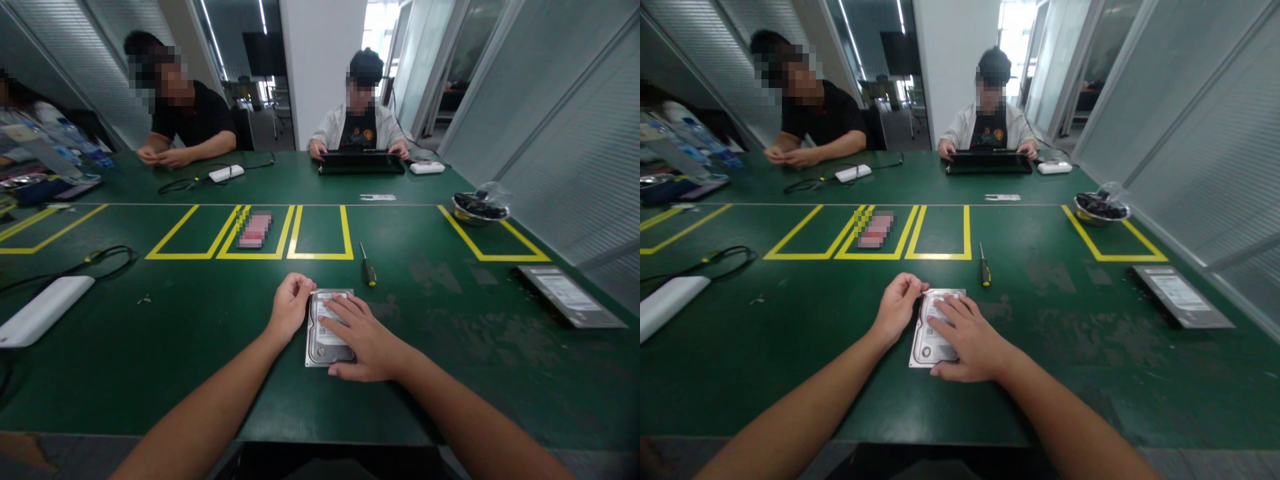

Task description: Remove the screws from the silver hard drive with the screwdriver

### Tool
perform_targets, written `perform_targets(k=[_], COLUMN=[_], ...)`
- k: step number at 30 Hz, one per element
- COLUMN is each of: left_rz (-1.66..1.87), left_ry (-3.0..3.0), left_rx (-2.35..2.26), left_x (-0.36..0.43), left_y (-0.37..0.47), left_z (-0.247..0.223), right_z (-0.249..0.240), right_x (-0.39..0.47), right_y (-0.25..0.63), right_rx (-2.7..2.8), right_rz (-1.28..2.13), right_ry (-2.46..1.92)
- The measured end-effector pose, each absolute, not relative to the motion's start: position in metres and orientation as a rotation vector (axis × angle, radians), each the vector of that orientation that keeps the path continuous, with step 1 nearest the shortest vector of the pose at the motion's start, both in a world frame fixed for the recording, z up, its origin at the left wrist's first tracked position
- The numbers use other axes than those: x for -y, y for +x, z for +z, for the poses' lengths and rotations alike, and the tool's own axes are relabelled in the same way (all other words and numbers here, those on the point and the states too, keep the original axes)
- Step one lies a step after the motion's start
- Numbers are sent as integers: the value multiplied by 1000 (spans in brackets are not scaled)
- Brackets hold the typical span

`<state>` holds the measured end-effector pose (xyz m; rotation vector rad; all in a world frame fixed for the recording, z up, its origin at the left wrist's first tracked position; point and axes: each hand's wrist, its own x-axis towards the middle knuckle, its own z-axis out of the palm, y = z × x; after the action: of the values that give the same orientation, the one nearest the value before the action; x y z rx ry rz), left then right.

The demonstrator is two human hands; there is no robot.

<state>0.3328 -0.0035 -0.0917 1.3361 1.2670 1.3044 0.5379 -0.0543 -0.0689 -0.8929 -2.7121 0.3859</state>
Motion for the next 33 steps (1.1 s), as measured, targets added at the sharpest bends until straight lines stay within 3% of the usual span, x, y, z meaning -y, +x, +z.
perform_targets(k=[33], left_rz=[1297], left_ry=[1267], left_rx=[-1202], left_x=[4], left_y=[329], left_z=[-88], right_z=[-70], right_x=[54], right_y=[540], right_rx=[2677], right_rz=[393], right_ry=[-881])
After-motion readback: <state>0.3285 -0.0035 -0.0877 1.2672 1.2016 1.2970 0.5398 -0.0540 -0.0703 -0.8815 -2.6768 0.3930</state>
